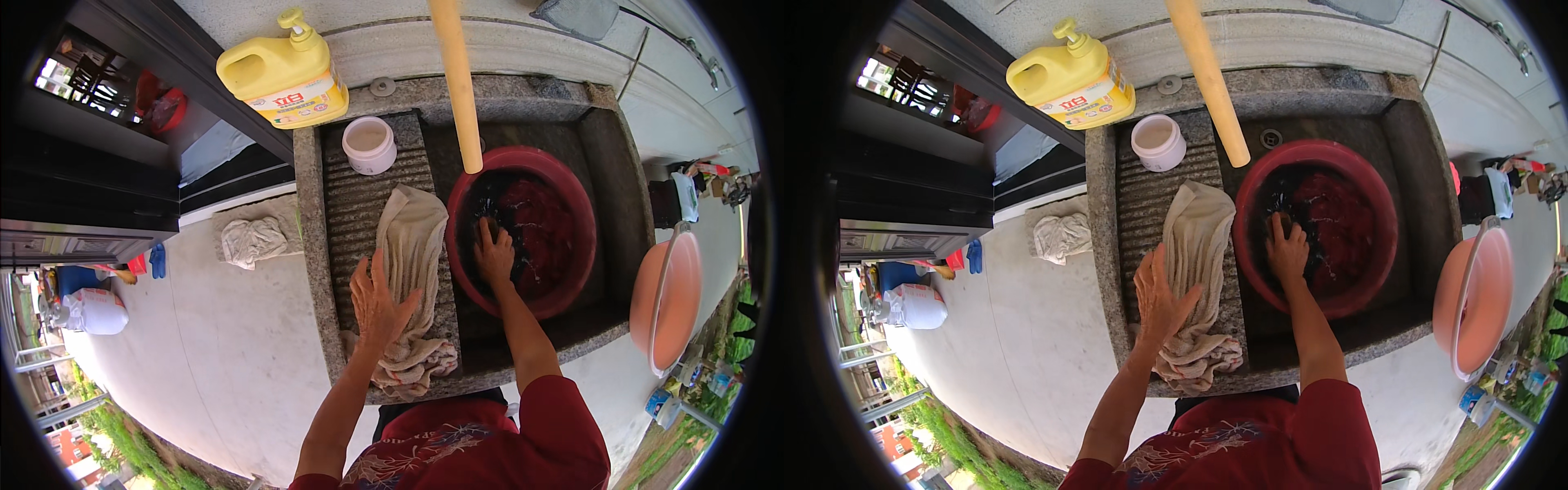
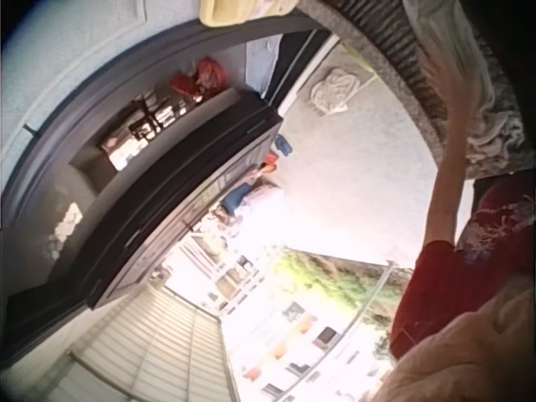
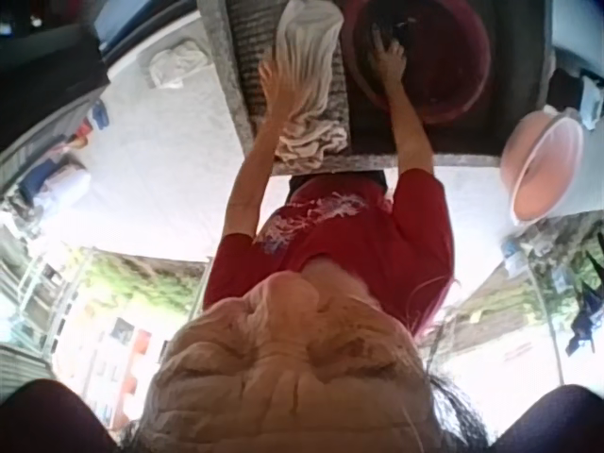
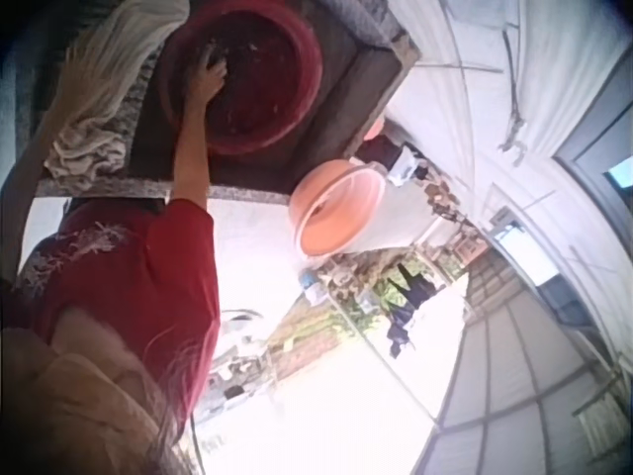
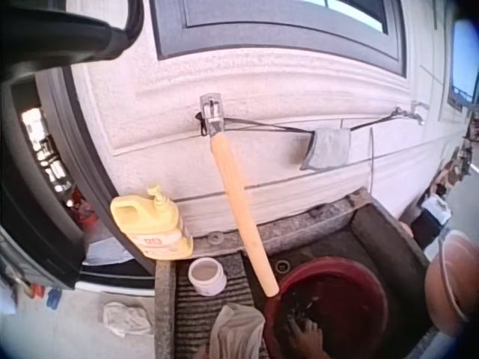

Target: The person hand-washes a light-colored cloth on a stone washboard, then rinses it in a red basin and wrings it out. They place the cloth in a pink basin and begin washing a maroon cloth in the same manner.

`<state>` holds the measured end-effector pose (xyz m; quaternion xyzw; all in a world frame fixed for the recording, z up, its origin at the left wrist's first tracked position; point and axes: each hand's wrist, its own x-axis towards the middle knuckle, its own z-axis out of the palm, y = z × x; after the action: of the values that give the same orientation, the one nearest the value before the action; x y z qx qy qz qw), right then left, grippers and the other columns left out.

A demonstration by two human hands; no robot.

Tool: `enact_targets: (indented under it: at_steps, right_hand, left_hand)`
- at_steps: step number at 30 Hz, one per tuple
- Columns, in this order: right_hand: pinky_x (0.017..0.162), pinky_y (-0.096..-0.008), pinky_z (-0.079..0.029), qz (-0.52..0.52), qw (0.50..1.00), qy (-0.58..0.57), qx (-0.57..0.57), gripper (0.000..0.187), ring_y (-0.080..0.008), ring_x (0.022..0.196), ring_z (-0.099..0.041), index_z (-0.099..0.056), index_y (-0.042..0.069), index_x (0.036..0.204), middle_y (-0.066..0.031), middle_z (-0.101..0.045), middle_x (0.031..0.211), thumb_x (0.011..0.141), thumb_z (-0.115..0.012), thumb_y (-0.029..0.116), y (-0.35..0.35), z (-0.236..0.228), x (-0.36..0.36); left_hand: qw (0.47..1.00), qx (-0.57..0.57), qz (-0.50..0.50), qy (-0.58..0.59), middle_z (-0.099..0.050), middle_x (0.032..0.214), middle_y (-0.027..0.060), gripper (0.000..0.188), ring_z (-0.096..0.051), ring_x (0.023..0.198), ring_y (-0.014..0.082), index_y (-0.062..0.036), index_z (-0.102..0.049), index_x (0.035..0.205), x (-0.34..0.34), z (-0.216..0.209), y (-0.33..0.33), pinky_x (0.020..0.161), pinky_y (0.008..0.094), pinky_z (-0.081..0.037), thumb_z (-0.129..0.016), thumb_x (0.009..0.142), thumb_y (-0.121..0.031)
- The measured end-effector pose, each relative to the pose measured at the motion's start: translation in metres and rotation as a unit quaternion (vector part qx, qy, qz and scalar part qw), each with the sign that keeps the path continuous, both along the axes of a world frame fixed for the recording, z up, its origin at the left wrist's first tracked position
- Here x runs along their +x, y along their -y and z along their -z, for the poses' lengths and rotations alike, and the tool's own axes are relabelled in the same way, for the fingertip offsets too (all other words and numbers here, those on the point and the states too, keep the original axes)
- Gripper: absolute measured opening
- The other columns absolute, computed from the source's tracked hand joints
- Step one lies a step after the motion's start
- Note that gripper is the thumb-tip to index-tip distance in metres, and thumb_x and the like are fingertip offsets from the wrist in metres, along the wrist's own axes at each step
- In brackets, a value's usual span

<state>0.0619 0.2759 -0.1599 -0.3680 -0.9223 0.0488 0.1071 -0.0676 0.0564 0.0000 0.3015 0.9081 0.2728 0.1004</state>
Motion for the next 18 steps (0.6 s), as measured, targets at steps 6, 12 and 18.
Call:
enact_targets:
  at_steps: [6, 12, 18]
  right_hand:
    - [0.073, -0.0464, -0.047, -0.231, 0.947, 0.22, -0.043, 0.038, -0.0328, 0.097, -0.051, -0.058, 0.017, 0.114, -0.0149, -0.051, 0.11, 0.078, -0.063, 0.028, -0.026, -0.063, 0.017]
    - [0.075, -0.0385, -0.048, -0.16, 0.899, -0.109, -0.393, 0.044, -0.0269, 0.091, -0.057, -0.06, 0.005, 0.112, -0.0145, -0.054, 0.107, 0.074, -0.071, 0.024, 0.031, -0.127, 0.007]
    - [0.077, -0.0384, -0.048, -0.264, 0.738, -0.069, -0.617, 0.064, -0.0262, 0.088, -0.061, -0.048, 0.004, 0.126, -0.0115, -0.058, 0.108, 0.075, -0.073, 0.033, 0.087, -0.153, -0.002]
  left_hand:
    - [0.994, -0.048, 0.059, -0.077, -0.036, 0.124, 0.0199, 0.057, -0.037, 0.112, 0.0377, -0.0032, -0.039, 0.126, 0.005, 0.036, -0.054, 0.089, 0.0505, -0.034, -0.066, 0.08, -0.022]
    - [0.944, 0.152, -0.151, 0.252, -0.048, 0.082, 0.0088, 0.017, -0.046, 0.07, 0.0189, -0.0014, -0.046, 0.099, -0.021, 0.041, -0.041, 0.065, 0.0344, -0.041, -0.046, 0.09, -0.016]
    - [0.75, 0.474, -0.27, 0.374, -0.053, 0.087, 0.0032, 0.02, -0.052, 0.07, 0.0182, -0.0105, -0.053, 0.097, -0.026, -0.023, -0.014, 0.061, 0.0351, -0.049, -0.045, 0.089, -0.026]
